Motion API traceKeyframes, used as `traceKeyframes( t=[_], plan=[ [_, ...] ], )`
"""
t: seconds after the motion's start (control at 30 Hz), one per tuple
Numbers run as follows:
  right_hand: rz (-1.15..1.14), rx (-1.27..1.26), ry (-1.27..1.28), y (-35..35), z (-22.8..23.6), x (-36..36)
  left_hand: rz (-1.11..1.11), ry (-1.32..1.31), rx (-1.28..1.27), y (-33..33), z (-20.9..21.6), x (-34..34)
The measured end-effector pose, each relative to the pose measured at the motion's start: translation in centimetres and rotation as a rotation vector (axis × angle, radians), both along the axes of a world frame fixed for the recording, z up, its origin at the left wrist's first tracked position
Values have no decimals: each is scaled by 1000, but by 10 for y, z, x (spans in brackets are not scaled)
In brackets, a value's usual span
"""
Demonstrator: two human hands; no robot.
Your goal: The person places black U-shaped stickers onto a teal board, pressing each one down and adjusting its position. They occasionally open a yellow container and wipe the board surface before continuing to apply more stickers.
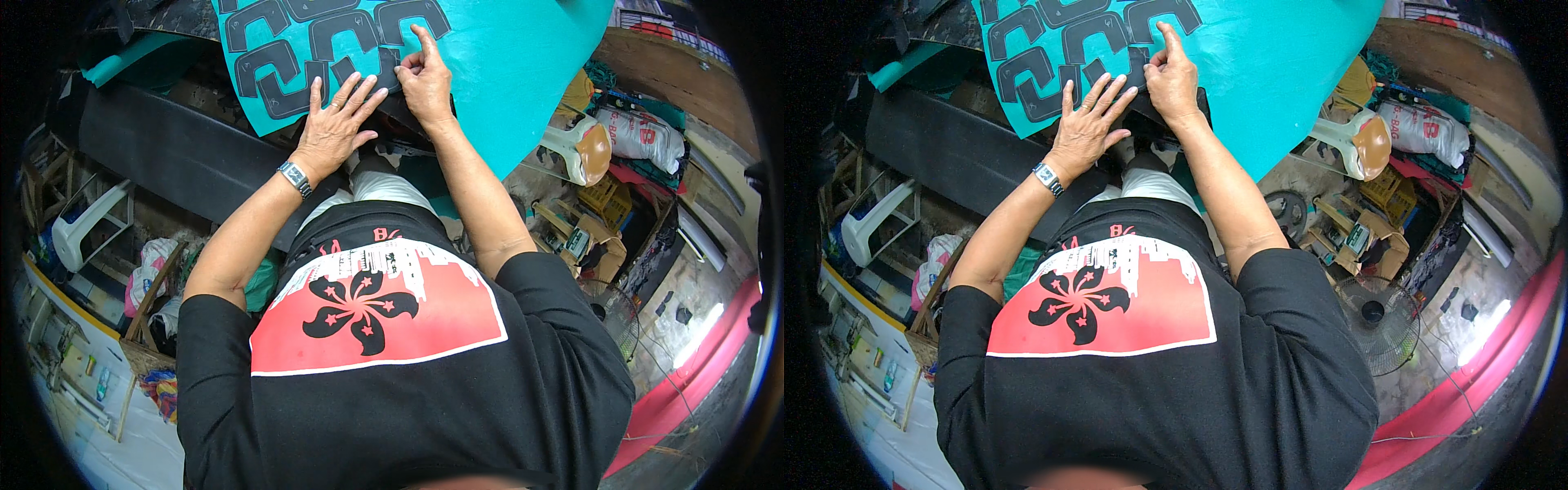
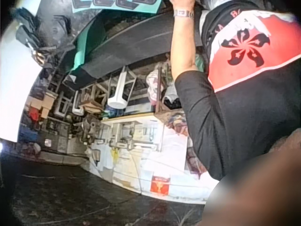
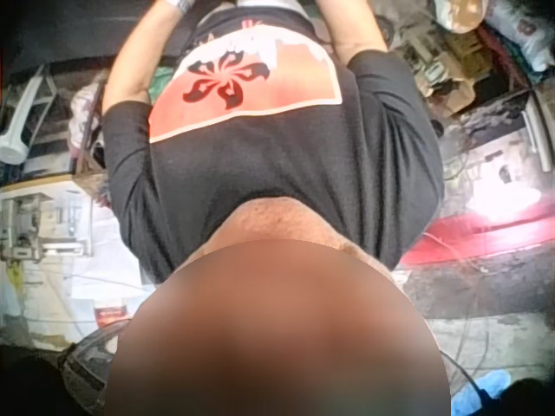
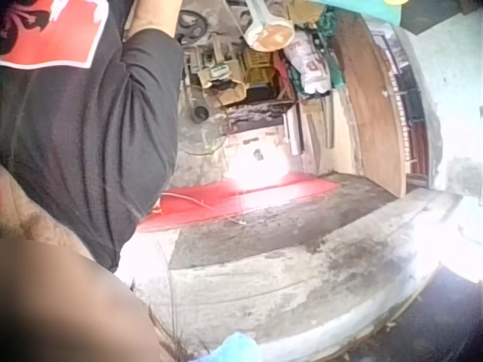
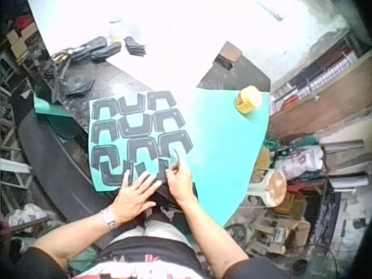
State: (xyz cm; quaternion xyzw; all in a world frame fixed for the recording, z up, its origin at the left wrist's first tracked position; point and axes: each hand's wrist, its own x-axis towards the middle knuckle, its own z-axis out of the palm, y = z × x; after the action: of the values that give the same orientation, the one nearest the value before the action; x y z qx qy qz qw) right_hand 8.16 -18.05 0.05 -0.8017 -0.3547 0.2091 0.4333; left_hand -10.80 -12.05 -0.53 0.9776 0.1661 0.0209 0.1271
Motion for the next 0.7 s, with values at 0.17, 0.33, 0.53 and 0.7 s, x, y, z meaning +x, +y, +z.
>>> traceKeyframes(
  t=[0.17, 0.33, 0.53, 0.7],
  plan=[
    [62, -150, -530, -6, 6, -4, 17, -16, -1, -3, 0, 10],
    [46, -46, -503, -13, 12, 9, -43, -104, -95, -5, -3, 25],
    [48, 73, -304, -23, 11, 10, 2, 0, -6, -13, -1, 46],
    [35, 95, -277, -27, 9, 7, -12, -27, -117, -10, -1, 43]
  ],
)
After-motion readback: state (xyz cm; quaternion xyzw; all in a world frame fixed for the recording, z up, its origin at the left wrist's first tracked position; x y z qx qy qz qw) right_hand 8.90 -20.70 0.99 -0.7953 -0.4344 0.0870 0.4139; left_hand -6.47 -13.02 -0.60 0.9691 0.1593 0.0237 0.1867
